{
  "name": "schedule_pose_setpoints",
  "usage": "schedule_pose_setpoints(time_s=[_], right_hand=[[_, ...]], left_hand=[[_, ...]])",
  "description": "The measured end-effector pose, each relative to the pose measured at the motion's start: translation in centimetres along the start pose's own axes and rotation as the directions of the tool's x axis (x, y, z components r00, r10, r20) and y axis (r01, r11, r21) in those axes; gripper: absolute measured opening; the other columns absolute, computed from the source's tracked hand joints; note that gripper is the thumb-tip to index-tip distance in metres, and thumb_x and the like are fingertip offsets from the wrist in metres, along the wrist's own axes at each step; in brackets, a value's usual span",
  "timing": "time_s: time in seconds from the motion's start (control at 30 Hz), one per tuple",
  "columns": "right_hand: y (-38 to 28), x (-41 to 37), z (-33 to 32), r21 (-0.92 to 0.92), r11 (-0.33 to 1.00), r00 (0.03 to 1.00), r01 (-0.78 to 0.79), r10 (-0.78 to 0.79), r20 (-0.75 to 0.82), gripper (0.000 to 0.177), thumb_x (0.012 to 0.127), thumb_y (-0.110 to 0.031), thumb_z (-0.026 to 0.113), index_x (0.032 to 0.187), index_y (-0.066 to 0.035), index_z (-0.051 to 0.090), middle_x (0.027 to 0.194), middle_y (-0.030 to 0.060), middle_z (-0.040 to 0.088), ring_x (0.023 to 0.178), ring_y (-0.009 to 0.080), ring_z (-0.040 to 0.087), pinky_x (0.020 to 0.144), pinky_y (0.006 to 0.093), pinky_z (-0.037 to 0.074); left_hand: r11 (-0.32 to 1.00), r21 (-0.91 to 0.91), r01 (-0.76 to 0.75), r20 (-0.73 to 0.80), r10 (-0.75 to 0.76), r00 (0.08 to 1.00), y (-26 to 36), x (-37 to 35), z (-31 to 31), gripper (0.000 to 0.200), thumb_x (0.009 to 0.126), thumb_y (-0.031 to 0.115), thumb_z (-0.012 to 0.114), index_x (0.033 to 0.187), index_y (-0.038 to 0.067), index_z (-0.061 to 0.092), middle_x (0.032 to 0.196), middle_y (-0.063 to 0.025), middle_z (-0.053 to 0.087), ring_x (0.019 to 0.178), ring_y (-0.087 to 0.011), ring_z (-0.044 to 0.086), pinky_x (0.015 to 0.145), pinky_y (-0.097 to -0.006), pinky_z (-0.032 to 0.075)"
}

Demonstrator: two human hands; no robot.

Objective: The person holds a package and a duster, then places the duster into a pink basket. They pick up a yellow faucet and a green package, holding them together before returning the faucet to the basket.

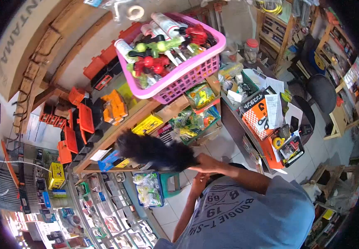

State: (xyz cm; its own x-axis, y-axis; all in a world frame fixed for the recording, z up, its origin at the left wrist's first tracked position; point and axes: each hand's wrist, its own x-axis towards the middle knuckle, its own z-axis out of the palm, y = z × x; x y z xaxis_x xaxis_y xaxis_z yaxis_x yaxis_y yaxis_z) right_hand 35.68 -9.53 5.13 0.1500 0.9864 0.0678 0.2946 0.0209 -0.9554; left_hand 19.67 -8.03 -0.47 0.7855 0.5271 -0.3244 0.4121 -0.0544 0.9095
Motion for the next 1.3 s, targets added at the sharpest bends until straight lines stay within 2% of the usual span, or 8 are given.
schedule_pose_setpoints(time_s=[0.1,0.27,0.47,0.53,0.77,1.1,1.23,1.3], right_hand=[[12.7,-3.8,-2.8,-0.442,0.894,0.977,0.075,-0.156,-0.149,0.032,0.077,-0.029,0.066,0.067,0.000,0.060,0.056,0.0158,0.057,0.049,0.0273,0.059,0.046,0.0398,0.042],[14.4,-11.6,-6.6,0.097,0.995,0.867,0.035,0.018,-0.498,0.040,0.071,-0.026,0.073,0.100,-0.001,0.064,0.096,0.0201,0.065,0.091,0.0372,0.061,0.078,0.0429,0.047],[15.0,-18.5,-8.4,0.123,0.968,0.800,-0.219,0.250,-0.545,0.047,0.068,-0.014,0.071,0.110,0.003,0.058,0.110,0.0194,0.062,0.106,0.0359,0.058,0.094,0.0399,0.042],[13.3,-19.2,-8.1,0.092,0.859,0.639,-0.504,0.442,-0.630,0.046,0.069,-0.013,0.071,0.110,0.003,0.058,0.111,0.0170,0.062,0.103,0.0320,0.059,0.093,0.0387,0.042],[21.0,-23.0,-5.3,0.114,0.876,0.461,-0.469,0.352,-0.814,0.038,0.078,-0.003,0.066,0.113,0.003,0.053,0.098,0.0172,0.060,0.096,0.0286,0.058,0.088,0.0357,0.043],[13.2,-20.1,-10.1,0.313,0.939,0.609,-0.146,0.334,-0.719,0.045,0.079,-0.002,0.063,0.121,0.003,0.045,0.117,0.0126,0.057,0.109,0.0222,0.054,0.097,0.0344,0.039],[17.2,-19.8,-9.6,0.178,0.980,0.535,-0.087,0.197,-0.822,0.039,0.073,-0.008,0.069,0.107,0.005,0.057,0.102,0.0144,0.063,0.092,0.0258,0.060,0.083,0.0372,0.045],[23.3,-21.1,-7.8,-0.147,0.896,0.584,-0.419,0.142,-0.799,0.037,0.069,-0.012,0.074,0.098,0.004,0.059,0.090,0.0138,0.061,0.082,0.0277,0.059,0.075,0.0394,0.045]], left_hand=[[0.977,0.107,-0.184,-0.020,0.187,0.982,-3.5,4.6,0.8,0.020,0.093,0.014,0.052,0.105,0.000,0.058,0.090,-0.0098,0.065,0.079,-0.0176,0.063,0.071,-0.0335,0.049],[0.984,-0.153,-0.092,-0.241,0.053,0.969,-5.2,10.5,-0.2,0.027,0.092,0.026,0.053,0.102,0.002,0.059,0.091,-0.0161,0.065,0.082,-0.0312,0.064,0.071,-0.0392,0.049],[0.878,0.478,0.017,-0.350,0.173,0.921,-3.6,18.0,-5.0,0.026,0.084,0.021,0.058,0.107,0.010,0.059,0.094,-0.0154,0.062,0.085,-0.0350,0.060,0.072,-0.0446,0.048],[0.546,0.830,-0.112,-0.233,0.523,0.820,-1.9,20.0,-6.0,0.037,0.077,0.016,0.059,0.114,0.013,0.054,0.112,-0.0151,0.054,0.102,-0.0350,0.053,0.082,-0.0474,0.043],[-0.105,0.971,-0.214,0.233,0.227,0.946,-5.3,25.8,-9.0,0.055,0.076,0.023,0.063,0.129,0.018,0.048,0.129,-0.0081,0.047,0.119,-0.0297,0.043,0.093,-0.0552,0.034],[0.329,0.943,-0.051,-0.019,0.206,0.978,-1.9,24.2,-9.5,0.040,0.088,0.017,0.053,0.127,0.012,0.047,0.122,-0.0124,0.053,0.111,-0.0295,0.052,0.091,-0.0537,0.037],[0.854,0.439,-0.278,-0.344,0.446,0.826,-1.9,21.0,-8.1,0.052,0.090,0.023,0.057,0.130,-0.004,0.036,0.120,-0.0215,0.050,0.109,-0.0337,0.052,0.095,-0.0397,0.039],[0.979,-0.195,-0.052,-0.311,-0.011,0.950,-3.6,19.1,-7.1,0.052,0.088,0.019,0.064,0.129,0.002,0.037,0.118,-0.0143,0.051,0.104,-0.0258,0.054,0.083,-0.0394,0.050]])
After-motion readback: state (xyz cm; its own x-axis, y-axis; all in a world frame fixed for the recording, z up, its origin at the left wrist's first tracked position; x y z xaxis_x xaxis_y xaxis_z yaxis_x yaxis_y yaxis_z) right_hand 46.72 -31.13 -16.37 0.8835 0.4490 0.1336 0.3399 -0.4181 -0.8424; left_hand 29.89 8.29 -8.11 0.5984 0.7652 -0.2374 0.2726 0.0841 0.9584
